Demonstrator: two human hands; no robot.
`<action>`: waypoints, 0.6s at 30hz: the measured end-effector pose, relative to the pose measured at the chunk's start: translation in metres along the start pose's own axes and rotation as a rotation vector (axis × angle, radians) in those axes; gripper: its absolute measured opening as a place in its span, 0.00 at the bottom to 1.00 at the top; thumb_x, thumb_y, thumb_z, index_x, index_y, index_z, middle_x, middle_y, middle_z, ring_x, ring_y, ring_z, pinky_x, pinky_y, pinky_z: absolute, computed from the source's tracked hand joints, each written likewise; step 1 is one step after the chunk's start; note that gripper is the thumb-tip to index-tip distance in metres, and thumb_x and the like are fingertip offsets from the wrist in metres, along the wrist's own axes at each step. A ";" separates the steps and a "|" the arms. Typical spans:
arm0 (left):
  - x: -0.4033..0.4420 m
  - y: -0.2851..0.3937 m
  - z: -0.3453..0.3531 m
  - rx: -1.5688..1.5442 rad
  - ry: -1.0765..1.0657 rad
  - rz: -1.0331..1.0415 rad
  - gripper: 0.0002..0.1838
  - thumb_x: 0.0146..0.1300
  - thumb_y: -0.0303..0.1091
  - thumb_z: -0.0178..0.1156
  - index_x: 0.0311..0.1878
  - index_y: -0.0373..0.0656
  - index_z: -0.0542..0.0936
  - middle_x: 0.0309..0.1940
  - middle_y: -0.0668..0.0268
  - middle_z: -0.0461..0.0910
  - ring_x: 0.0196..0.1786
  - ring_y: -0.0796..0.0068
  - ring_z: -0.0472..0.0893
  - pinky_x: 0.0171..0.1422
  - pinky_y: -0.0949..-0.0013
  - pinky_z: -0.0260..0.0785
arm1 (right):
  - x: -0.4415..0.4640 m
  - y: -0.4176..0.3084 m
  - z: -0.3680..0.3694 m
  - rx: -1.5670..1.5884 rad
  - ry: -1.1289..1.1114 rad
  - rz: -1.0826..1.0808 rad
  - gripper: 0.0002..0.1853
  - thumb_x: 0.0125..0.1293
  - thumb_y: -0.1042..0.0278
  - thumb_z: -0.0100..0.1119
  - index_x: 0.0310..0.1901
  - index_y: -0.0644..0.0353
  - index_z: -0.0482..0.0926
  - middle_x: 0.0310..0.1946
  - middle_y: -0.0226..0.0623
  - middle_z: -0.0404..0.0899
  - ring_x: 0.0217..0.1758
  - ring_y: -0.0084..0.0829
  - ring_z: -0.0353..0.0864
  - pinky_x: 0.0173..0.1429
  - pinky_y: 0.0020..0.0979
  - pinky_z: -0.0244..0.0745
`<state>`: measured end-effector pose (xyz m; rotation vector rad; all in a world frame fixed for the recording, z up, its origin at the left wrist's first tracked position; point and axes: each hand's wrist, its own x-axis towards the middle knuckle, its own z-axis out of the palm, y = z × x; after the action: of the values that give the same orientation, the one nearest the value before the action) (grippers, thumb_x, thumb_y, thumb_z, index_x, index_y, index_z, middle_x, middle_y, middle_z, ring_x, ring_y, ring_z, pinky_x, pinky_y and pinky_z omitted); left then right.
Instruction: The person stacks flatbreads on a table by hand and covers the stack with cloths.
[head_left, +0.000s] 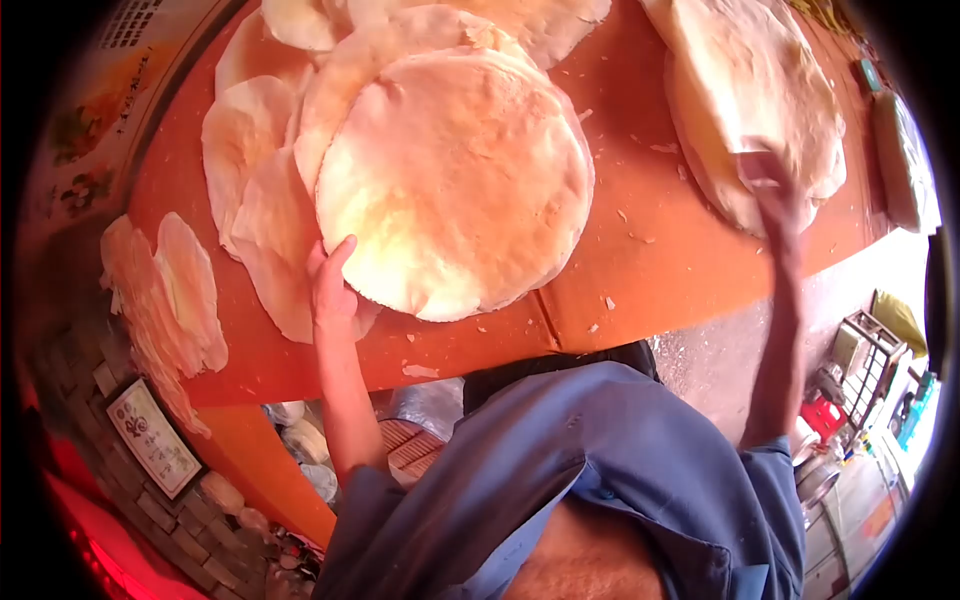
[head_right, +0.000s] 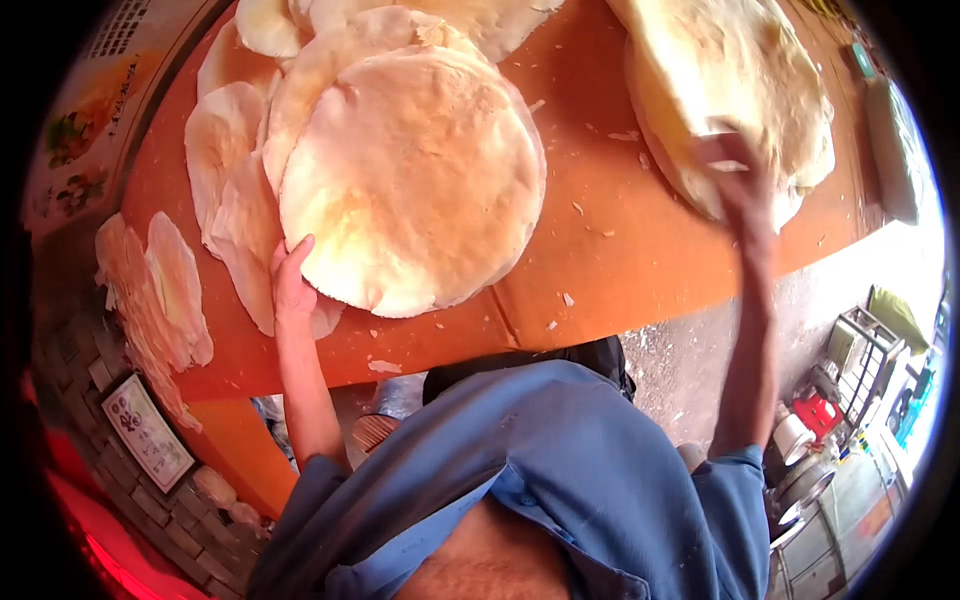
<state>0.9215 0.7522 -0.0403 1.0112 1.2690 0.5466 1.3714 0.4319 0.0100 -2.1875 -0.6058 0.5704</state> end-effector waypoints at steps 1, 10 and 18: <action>-0.004 0.005 0.005 0.008 -0.008 0.000 0.22 0.63 0.25 0.61 0.61 0.31 0.73 0.55 0.58 0.79 0.55 0.67 0.79 0.61 0.65 0.71 | -0.005 0.007 0.043 0.085 -0.193 0.022 0.26 0.65 0.62 0.67 0.62 0.63 0.74 0.49 0.41 0.82 0.51 0.29 0.81 0.54 0.27 0.76; 0.018 -0.011 -0.019 -0.046 -0.143 0.124 0.18 0.68 0.28 0.57 0.60 0.35 0.73 0.55 0.60 0.79 0.58 0.69 0.77 0.64 0.66 0.68 | 0.016 -0.040 0.183 0.159 -0.157 0.135 0.31 0.54 0.53 0.72 0.53 0.70 0.80 0.34 0.45 0.85 0.40 0.34 0.86 0.44 0.33 0.80; 0.039 -0.001 0.012 -0.460 -0.049 -0.111 0.28 0.73 0.47 0.53 0.68 0.36 0.68 0.66 0.57 0.71 0.68 0.57 0.69 0.71 0.53 0.63 | -0.014 -0.068 0.181 0.142 -0.279 -0.339 0.11 0.59 0.65 0.68 0.33 0.66 0.86 0.21 0.44 0.81 0.27 0.27 0.81 0.33 0.31 0.75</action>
<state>0.9425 0.7799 -0.0614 0.5630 1.0818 0.6844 1.2406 0.5657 -0.0421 -1.8327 -1.0277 0.7158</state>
